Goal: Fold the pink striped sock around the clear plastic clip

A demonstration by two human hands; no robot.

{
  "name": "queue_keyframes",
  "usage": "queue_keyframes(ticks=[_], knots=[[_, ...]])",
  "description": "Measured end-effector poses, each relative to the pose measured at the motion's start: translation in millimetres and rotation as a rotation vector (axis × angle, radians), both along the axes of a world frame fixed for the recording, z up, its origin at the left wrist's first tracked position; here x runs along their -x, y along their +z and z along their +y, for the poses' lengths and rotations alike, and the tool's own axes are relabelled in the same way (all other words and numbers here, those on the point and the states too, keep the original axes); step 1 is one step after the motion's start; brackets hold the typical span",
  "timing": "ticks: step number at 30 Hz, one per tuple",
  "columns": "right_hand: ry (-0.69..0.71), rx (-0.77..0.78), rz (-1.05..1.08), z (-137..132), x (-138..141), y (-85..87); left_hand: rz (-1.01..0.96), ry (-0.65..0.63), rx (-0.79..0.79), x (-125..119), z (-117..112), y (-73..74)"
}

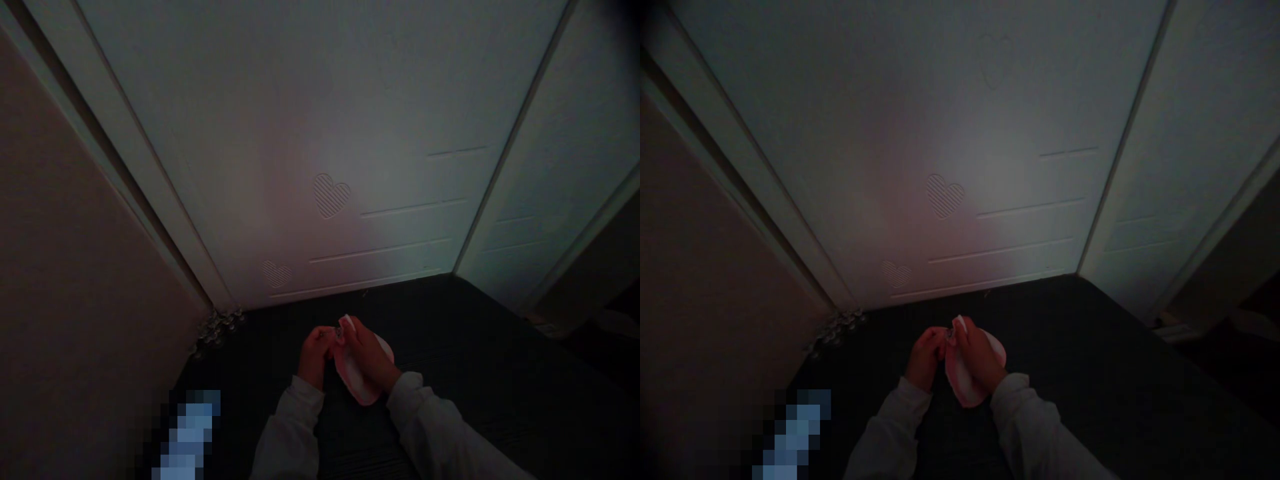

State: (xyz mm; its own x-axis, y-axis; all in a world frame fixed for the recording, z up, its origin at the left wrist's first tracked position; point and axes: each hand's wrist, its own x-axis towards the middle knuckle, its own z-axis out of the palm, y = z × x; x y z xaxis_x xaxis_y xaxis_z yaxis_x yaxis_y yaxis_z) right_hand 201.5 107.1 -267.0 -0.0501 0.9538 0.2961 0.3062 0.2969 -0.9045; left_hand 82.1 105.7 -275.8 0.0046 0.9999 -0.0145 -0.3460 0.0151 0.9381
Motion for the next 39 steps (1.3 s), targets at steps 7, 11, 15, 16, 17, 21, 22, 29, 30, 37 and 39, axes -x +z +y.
queue_keyframes(ticks=[7,11,15,16,17,21,22,29,30,37,39], knots=[[0.015,0.014,0.044,4,0,-7.5,0.008,-0.022,0.037,1,1,-0.8],[0.065,0.026,0.111,3,-1,-6.4,-0.078,0.059,0.057,1,2,-0.5],[0.099,0.048,0.14,-1,0,-1.0,-0.198,0.173,0.063,0,2,1.4],[0.117,0.042,0.133,-2,0,0.5,-0.212,0.182,0.059,0,3,1.6],[0.14,0.033,0.123,-4,1,1.7,-0.219,0.182,0.062,0,3,1.9],[0.155,0.028,0.116,-8,2,5.0,-0.251,0.181,0.123,0,4,4.5],[0.134,0.041,0.133,-8,2,5.3,-0.275,0.176,0.135,0,4,5.9],[-0.084,0.105,0.307,3,-3,-3.1,-0.288,0.087,0.129,-1,1,9.8],[-0.087,0.097,0.314,4,-4,-4.6,-0.24,0.091,0.109,-1,1,8.5],[-0.054,0.047,0.256,0,-2,1.8,0.081,0.193,-0.026,2,-5,11.7],[-0.04,0.045,0.252,0,-1,3.2,0.129,0.171,-0.088,3,-7,17.0]])
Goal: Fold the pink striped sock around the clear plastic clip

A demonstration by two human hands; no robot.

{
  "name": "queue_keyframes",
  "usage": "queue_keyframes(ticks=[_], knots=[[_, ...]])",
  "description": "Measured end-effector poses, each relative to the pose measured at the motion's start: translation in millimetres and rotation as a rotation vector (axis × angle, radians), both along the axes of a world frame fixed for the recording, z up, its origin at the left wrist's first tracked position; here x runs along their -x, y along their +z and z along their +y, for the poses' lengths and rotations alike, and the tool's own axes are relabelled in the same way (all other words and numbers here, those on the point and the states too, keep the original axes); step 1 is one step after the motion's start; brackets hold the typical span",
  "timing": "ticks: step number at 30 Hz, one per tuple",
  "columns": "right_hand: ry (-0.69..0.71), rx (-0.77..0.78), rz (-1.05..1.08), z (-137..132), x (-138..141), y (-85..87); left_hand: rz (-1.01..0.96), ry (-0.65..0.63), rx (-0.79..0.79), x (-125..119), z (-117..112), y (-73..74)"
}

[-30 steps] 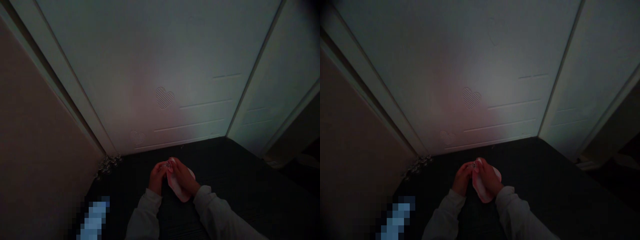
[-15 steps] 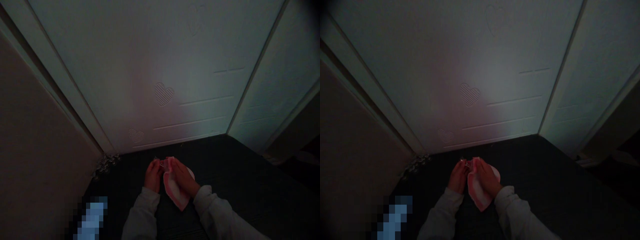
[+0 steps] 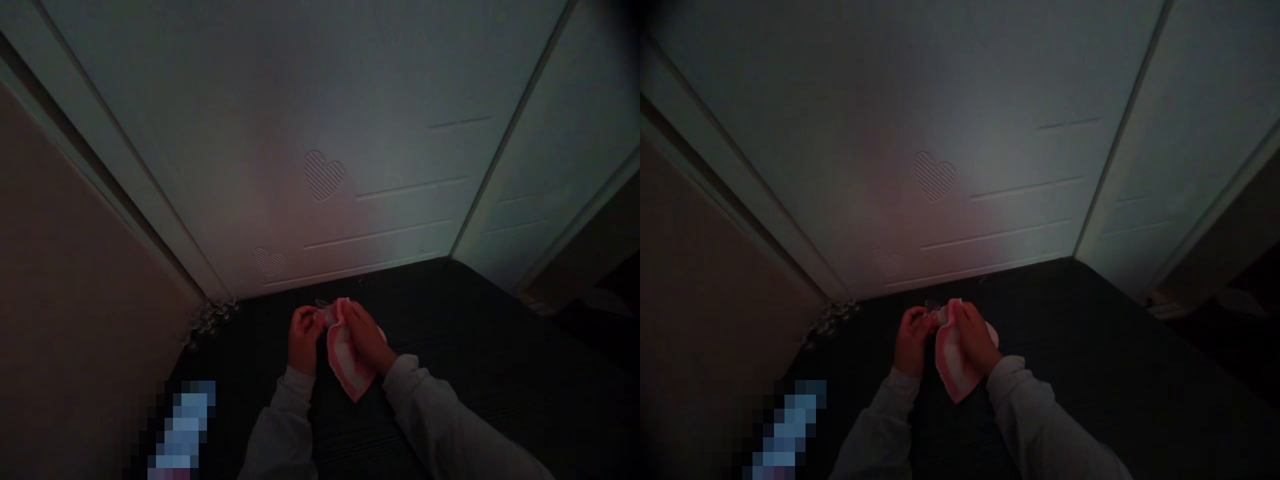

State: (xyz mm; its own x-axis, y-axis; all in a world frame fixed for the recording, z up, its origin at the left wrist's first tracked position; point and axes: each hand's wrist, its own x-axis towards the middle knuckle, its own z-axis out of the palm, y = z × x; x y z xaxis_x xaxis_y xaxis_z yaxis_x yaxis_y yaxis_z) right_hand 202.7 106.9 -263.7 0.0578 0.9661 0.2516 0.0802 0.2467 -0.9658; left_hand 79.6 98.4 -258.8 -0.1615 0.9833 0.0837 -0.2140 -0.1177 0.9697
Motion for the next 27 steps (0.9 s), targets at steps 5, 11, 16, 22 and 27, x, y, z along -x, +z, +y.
queue_keyframes(ticks=[5,11,16,22,27], knots=[[0.104,0.044,0.157,9,-2,-8.8,0.131,-0.091,-0.022,-6,-4,4.1],[0.2,0.184,0.5,15,-4,-16.4,0.165,-0.033,0.066,-2,3,-9.1],[0.205,0.126,0.409,11,-4,-12.2,0.134,-0.033,0.048,1,7,-14.1],[0.233,0.11,0.401,12,-6,-13.5,-0.033,-0.041,0.119,3,10,-17.3],[0.221,0.202,0.399,13,-6,-15.0,-0.145,-0.038,0.151,5,12,-18.1]])
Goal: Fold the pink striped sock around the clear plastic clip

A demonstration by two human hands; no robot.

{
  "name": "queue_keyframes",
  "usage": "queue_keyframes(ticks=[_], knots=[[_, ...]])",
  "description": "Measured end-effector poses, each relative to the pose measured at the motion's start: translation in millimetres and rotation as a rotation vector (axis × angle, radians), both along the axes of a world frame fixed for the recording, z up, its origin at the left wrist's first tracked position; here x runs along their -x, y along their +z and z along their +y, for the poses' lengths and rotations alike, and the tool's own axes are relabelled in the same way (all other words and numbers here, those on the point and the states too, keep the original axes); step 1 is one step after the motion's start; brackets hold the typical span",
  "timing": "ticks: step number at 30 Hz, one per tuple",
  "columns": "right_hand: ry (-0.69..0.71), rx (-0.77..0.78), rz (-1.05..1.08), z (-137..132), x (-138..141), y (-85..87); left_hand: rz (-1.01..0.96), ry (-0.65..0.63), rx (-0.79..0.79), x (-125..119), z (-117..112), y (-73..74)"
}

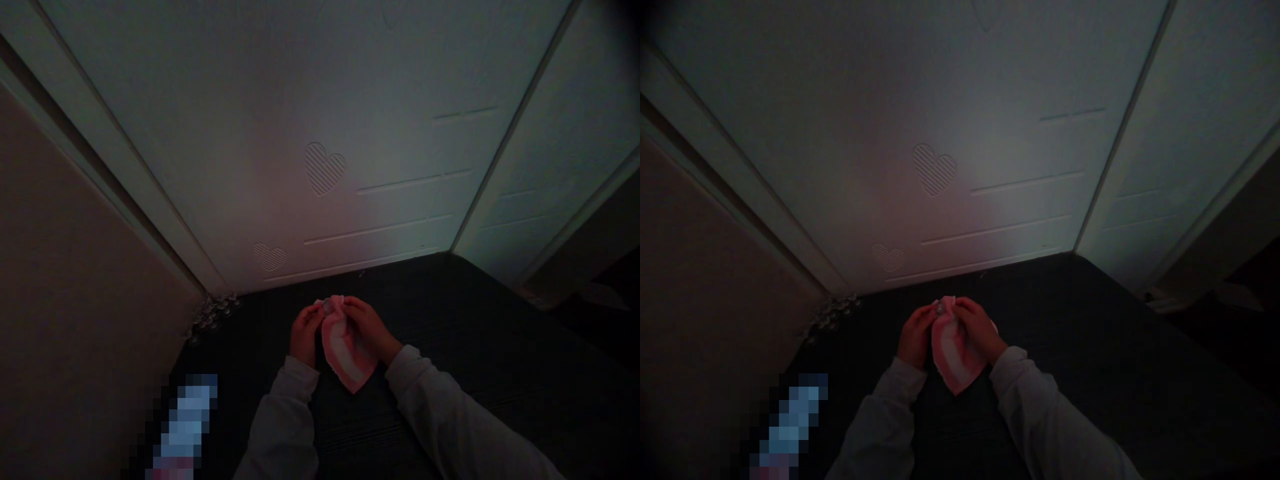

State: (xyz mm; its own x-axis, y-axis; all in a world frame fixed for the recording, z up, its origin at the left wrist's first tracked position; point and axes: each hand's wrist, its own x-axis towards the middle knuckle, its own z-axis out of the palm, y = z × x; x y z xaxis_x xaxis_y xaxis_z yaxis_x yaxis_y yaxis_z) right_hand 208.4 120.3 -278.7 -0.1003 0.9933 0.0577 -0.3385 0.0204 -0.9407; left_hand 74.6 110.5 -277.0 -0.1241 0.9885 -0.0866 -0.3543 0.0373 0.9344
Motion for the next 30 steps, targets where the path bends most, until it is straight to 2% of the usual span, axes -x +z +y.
queue_keyframes(ticks=[3,7,15,20,25,30], knots=[[0.002,0.038,0.03,1,0,-2.2,-0.092,0.014,0.025,1,1,1.0],[0.066,0.099,0.246,3,-3,-1.9,-0.157,0.02,0.033,3,3,2.2],[0.151,0.177,0.482,4,-9,6.9,-0.087,-0.013,0.025,4,3,-0.5],[0.132,0.086,0.289,-1,-3,5.4,-0.053,-0.024,0.012,4,3,-2.0],[0.014,-0.021,-0.022,-4,0,5.2,-0.087,-0.077,0.002,2,2,-0.7],[0.059,-0.071,-0.054,-8,1,8.2,-0.095,-0.102,-0.021,3,3,-1.6]])
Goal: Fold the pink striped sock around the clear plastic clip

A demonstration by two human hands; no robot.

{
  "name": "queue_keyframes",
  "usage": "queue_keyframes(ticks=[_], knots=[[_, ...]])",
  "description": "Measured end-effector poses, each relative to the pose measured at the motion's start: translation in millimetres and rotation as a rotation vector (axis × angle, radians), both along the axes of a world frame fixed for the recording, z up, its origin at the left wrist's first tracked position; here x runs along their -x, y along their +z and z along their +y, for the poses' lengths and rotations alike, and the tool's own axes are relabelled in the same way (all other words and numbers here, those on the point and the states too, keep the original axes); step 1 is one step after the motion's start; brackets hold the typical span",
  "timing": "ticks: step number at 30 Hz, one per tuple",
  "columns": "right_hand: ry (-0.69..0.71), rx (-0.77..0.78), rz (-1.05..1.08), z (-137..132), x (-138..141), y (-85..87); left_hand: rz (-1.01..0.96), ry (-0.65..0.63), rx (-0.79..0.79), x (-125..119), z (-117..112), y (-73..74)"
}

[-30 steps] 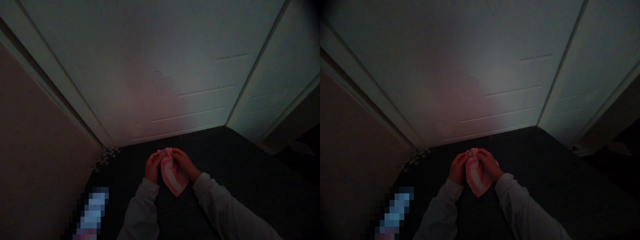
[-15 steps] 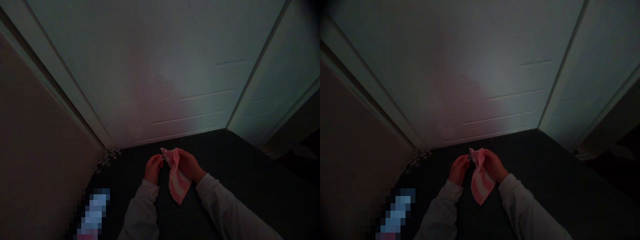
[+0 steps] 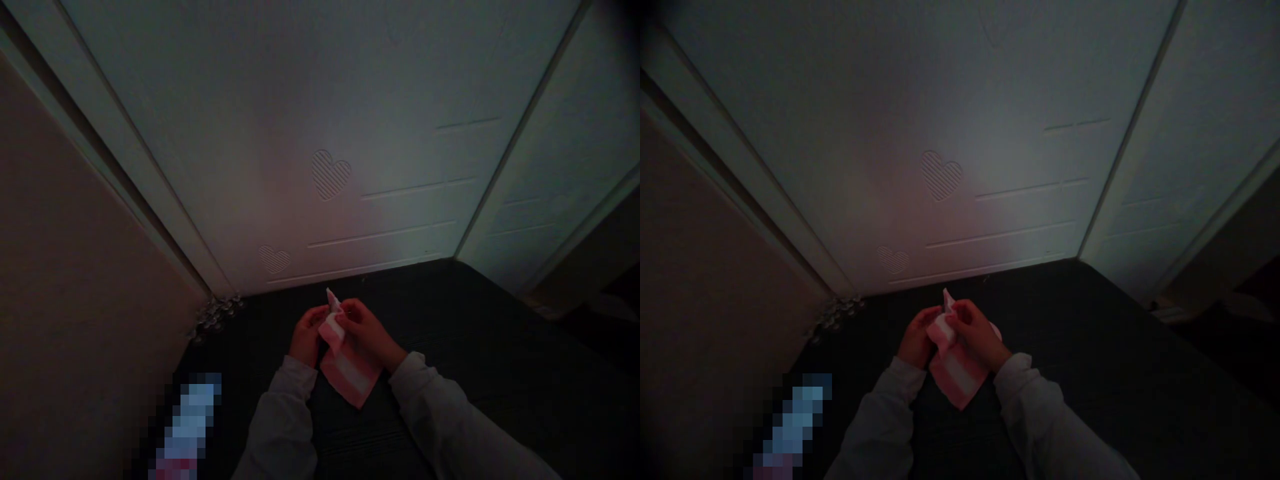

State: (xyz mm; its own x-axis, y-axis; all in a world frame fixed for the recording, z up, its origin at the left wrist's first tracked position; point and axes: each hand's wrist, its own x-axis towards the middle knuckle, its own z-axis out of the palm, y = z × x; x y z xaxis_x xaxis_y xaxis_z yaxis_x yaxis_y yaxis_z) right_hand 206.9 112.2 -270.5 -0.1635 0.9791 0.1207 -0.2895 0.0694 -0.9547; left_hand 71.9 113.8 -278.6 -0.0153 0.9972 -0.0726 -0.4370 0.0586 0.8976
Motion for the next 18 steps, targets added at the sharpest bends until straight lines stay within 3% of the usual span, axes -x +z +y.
queue_keyframes(ticks=[6,14,18], knots=[[0.076,-0.006,-0.118,-4,0,1.1,0.025,-0.017,-0.001,1,2,-5.5],[-0.01,0.152,0.072,2,-5,-4.5,-0.106,-0.011,0.024,-2,-1,6.1],[-0.041,0.25,0.145,10,-22,1.5,-0.048,-0.029,0.056,-1,-3,8.7]])
